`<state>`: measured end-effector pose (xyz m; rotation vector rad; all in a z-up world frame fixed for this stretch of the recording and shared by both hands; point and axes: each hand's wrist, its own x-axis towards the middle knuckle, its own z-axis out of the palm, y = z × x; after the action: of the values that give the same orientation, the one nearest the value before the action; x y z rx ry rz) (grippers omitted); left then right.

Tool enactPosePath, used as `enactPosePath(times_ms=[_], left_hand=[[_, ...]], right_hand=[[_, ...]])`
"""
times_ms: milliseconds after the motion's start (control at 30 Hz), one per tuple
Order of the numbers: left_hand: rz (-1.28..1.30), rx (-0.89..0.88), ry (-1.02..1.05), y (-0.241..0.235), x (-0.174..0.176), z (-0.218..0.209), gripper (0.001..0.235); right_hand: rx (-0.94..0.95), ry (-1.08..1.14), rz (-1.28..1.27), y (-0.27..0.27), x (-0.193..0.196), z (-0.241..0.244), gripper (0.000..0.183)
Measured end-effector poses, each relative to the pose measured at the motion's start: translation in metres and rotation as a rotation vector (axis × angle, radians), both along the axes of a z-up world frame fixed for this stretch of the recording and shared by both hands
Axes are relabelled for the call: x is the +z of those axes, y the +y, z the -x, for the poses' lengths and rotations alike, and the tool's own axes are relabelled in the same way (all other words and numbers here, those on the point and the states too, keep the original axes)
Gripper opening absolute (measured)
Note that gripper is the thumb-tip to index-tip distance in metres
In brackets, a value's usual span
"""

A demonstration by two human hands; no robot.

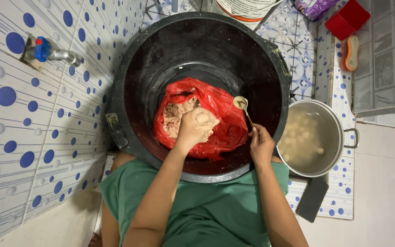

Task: The person scoops a paste-like mixture from a red plastic bag inside a black bucket using a spoon, rolls it into balls by hand, and drops them into a pot of water. The process repeats continuously throughout the clip.

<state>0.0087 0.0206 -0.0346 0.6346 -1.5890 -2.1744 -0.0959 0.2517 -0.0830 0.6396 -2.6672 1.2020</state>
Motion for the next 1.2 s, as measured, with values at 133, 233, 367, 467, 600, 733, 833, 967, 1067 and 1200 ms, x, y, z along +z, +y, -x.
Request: enactPosePath(times_ms=[133, 233, 367, 467, 600, 733, 833, 967, 1067, 1200], left_hand=[[0.266, 0.064, 0.035, 0.001, -0.041, 0.01, 0.019], [0.199, 0.051, 0.077, 0.0, -0.003, 0.007, 0.033], [-0.183, -0.026, 0.089, -0.006, -0.085, 0.023, 0.019], [-0.051, -0.018, 0.009, -0.01, 0.019, 0.003, 0.021], [-0.128, 0.027, 0.078, -0.005, 0.02, 0.004, 0.032], [0.202, 0.097, 0.019, 0.003, -0.037, 0.014, 0.019], [0.245, 0.079, 0.07, 0.001, -0.032, 0.015, 0.026], [0.02, 0.011, 0.13, 0.0, -0.031, 0.018, 0.028], [-0.037, -0.026, 0.22, -0.01, 0.009, 0.002, 0.007], [-0.013, 0.004, 0.126, -0.011, 0.012, 0.009, 0.014]], right_hand=[[0.004, -0.018, 0.024, -0.001, 0.002, 0.001, 0.016], [-0.001, -0.033, 0.033, -0.002, 0.003, 0.001, 0.016], [-0.008, -0.038, 0.038, -0.001, 0.002, 0.001, 0.016], [0.01, -0.017, -0.003, -0.001, 0.003, 0.001, 0.017], [-0.003, -0.006, -0.007, 0.001, -0.002, 0.002, 0.016], [-0.019, -0.033, 0.011, 0.0, -0.001, 0.002, 0.016], [-0.019, -0.034, 0.01, 0.0, 0.0, 0.002, 0.016], [-0.027, -0.066, 0.047, 0.002, -0.004, 0.002, 0.016], [-0.009, -0.176, 0.203, 0.004, -0.001, -0.002, 0.017], [0.047, -0.175, 0.215, -0.012, 0.055, -0.021, 0.018]])
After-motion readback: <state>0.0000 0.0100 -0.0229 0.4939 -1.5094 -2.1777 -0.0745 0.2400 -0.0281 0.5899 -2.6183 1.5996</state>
